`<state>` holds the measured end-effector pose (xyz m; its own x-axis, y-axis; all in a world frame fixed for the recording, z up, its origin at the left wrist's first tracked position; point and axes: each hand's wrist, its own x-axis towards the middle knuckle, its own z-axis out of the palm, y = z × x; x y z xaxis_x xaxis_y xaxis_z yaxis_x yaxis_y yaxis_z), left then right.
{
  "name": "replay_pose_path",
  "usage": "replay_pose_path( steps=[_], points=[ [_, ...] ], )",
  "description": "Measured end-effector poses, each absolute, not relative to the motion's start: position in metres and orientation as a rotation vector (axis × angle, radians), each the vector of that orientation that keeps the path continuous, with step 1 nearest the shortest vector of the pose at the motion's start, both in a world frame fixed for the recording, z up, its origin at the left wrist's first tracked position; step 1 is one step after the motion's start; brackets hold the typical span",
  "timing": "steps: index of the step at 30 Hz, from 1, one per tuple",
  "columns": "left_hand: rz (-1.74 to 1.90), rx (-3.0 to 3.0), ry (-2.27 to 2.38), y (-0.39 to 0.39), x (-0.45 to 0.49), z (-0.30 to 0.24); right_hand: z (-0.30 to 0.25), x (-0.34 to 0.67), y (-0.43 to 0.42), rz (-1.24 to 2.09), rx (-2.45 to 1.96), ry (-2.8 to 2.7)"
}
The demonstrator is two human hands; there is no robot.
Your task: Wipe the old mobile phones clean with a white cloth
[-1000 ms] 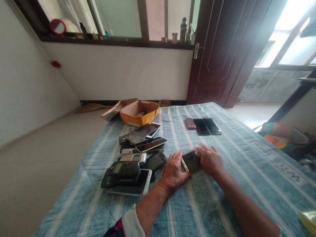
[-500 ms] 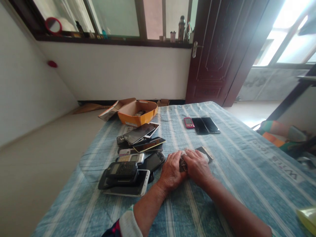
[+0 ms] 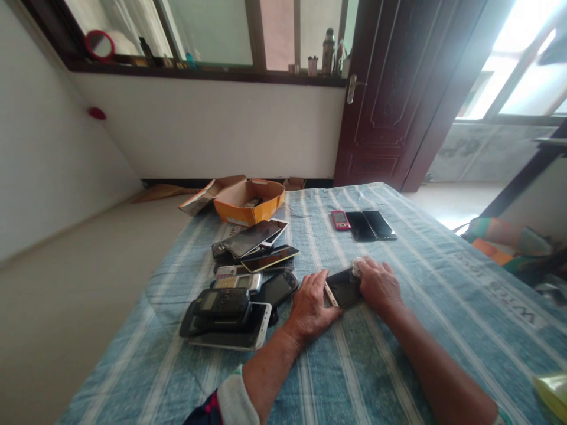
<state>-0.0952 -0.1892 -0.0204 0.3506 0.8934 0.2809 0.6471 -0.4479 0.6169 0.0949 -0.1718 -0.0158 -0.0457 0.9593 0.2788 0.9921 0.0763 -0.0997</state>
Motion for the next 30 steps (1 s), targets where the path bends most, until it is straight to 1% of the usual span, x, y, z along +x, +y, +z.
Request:
replay_pose_path(
  steps=[6,15,19,25,30],
  points=[
    [0.873,2.232,1.336,-0.189,-0.095,-0.024,-0.017,0.085,-0.177,-0.208,-1.888,-2.141],
    [0.89,2.238,1.307,-0.188,-0.097,-0.024,-0.019,0.056,-0.193,-0.104,-1.556,-2.313],
    [0.905,2.235,1.315,-0.188,-0.097,-0.025,-0.016,0.061,-0.19,-0.09,-1.628,-2.288],
    [0.883,2.23,1.342,-0.189,-0.096,-0.024,-0.015,0.082,-0.18,-0.16,-1.848,-2.162],
    [0.854,2.232,1.341,-0.19,-0.095,-0.021,-0.024,0.084,-0.194,-0.211,-1.795,-2.154]
  ],
)
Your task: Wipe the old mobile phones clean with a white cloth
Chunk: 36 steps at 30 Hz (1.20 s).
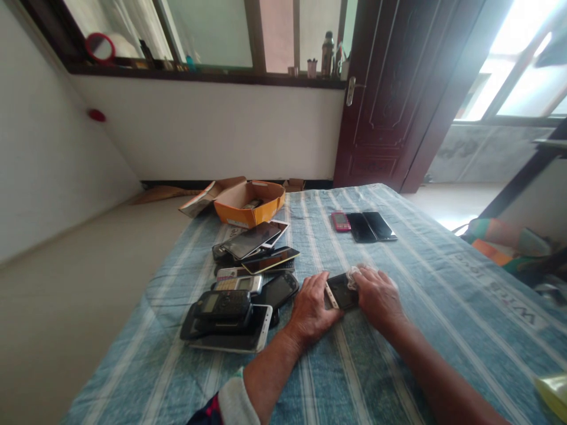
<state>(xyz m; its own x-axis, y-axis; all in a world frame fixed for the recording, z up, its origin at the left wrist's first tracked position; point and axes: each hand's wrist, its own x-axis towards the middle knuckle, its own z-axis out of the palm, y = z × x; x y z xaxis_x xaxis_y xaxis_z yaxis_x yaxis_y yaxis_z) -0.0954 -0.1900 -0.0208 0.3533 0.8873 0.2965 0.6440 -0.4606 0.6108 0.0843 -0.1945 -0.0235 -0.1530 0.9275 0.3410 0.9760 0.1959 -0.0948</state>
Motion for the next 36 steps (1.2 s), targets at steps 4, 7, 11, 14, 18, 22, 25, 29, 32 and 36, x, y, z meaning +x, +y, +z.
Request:
replay_pose_path(
  steps=[4,7,11,14,18,22,25,29,32,36],
  points=[
    [0.854,2.241,1.346,-0.19,-0.095,-0.021,-0.033,0.078,-0.219,-0.247,-1.606,-2.194],
    [0.859,2.243,1.344,-0.19,-0.095,-0.022,-0.035,0.079,-0.231,-0.25,-1.566,-2.203],
    [0.861,2.224,1.344,-0.19,-0.095,-0.021,-0.032,0.092,-0.23,-0.244,-1.709,-2.147],
    [0.838,2.211,1.36,-0.191,-0.096,-0.019,-0.03,0.103,-0.225,-0.288,-1.798,-2.091],
    [0.827,2.2,1.362,-0.191,-0.095,-0.017,-0.033,0.106,-0.223,-0.373,-1.749,-2.07],
    [0.819,2.204,1.371,-0.19,-0.094,-0.017,-0.037,0.099,-0.225,-0.382,-1.578,-2.11],
    [0.823,2.216,1.371,-0.19,-0.094,-0.018,-0.038,0.092,-0.226,-0.347,-1.406,-2.158],
    [0.837,2.228,1.364,-0.19,-0.094,-0.019,-0.039,0.084,-0.228,-0.31,-1.268,-2.186],
    [0.853,2.226,1.355,-0.189,-0.095,-0.021,-0.039,0.081,-0.23,-0.297,-1.245,-2.186],
    [0.884,2.204,1.341,-0.189,-0.096,-0.023,-0.038,0.081,-0.23,-0.279,-1.253,-2.183]
  ],
)
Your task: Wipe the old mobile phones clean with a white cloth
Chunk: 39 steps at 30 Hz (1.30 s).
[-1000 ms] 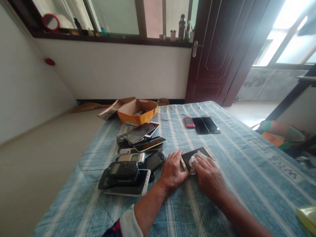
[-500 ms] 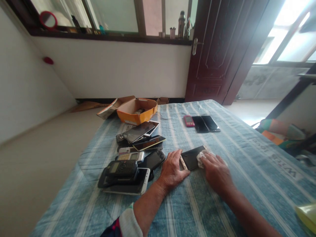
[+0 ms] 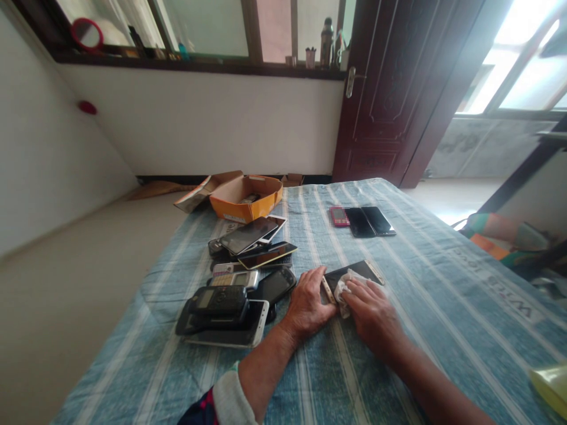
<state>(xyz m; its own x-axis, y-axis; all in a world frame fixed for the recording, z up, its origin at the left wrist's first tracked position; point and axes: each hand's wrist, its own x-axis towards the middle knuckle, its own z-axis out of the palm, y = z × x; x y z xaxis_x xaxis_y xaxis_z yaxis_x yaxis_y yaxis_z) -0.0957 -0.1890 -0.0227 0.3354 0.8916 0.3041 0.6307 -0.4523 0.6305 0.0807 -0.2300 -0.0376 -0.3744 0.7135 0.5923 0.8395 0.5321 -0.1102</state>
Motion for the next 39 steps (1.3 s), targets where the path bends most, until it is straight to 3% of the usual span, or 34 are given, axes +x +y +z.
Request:
replay_pose_path(
  steps=[28,39],
  points=[
    [0.845,2.259,1.597,-0.196,-0.093,-0.015,-0.029,0.115,-0.216,-0.119,-1.71,-2.0],
    [0.819,1.685,1.63,-0.186,-0.088,0.0,-0.037,0.11,-0.208,-0.132,-1.655,-1.847]
  ],
)
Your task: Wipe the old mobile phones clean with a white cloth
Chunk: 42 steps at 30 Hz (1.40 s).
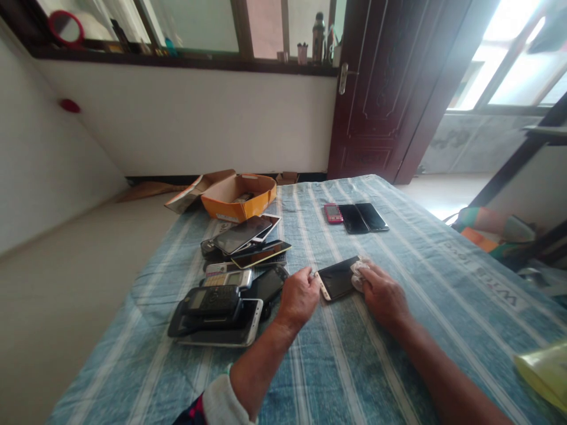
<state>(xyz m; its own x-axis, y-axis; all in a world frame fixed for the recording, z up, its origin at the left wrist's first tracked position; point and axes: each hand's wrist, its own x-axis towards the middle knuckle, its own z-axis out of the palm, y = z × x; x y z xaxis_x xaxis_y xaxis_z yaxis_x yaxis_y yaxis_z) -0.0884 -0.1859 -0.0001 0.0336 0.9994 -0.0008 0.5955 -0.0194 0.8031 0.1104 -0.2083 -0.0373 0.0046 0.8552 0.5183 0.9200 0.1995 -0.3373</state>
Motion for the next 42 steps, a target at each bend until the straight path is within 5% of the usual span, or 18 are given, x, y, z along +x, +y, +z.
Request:
replay_pose_path(
  steps=[11,25,42],
  points=[
    [0.779,1.297,1.566,-0.184,-0.09,0.013,-0.035,0.11,-0.207,-0.129,-1.641,-1.844],
    [0.582,1.981,1.62,-0.184,-0.091,0.014,-0.037,0.108,-0.207,-0.148,-1.587,-1.899],
    [0.491,2.055,1.589,-0.182,-0.095,0.015,-0.035,0.107,-0.208,-0.183,-1.603,-1.946]
  ],
)
